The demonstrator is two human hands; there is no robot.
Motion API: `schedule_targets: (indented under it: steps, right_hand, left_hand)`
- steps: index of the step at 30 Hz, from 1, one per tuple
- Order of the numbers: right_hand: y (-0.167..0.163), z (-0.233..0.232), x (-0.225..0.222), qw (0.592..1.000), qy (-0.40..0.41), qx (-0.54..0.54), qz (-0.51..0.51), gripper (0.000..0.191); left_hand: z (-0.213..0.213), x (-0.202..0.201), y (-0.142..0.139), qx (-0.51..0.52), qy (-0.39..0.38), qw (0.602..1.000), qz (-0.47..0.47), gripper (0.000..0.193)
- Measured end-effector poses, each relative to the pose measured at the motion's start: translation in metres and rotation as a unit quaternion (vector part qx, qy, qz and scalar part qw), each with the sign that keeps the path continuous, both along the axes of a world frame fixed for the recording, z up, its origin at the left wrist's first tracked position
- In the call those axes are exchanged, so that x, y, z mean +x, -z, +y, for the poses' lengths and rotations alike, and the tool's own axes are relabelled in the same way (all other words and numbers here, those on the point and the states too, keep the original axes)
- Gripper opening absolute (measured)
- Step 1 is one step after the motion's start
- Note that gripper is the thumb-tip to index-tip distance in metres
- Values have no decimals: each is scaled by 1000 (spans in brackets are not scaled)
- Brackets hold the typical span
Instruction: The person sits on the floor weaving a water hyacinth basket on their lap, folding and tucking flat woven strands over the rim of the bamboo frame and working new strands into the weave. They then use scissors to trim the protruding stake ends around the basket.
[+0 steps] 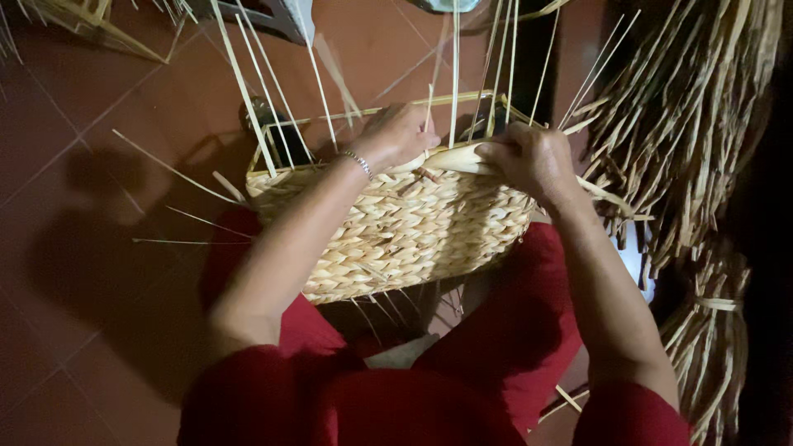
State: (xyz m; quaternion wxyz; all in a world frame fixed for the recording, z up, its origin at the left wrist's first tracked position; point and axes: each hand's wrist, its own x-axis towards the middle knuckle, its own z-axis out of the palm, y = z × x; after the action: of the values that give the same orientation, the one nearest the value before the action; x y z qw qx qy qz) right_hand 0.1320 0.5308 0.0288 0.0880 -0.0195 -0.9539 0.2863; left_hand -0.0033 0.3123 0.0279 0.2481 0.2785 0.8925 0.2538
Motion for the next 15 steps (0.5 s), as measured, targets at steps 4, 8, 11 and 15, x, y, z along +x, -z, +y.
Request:
schedule_targets:
  steps: [4,8,11,15]
  right_hand:
    - [2,6,11,998,-4,-52,-41,25]
    - [15,8,24,996,-21,79,38,28]
    - [23,-12,44,982,-58,169,65,24]
    - [25,-47,75,982,-153,52,93,15]
  left_hand:
    - [-12,15,-1,69,-41,997,18,28]
    - [-18,18,3,68,5,998,11,28]
    - [-18,16,10,98,29,994,37,27]
    - [-16,14,18,79,45,993,71,29]
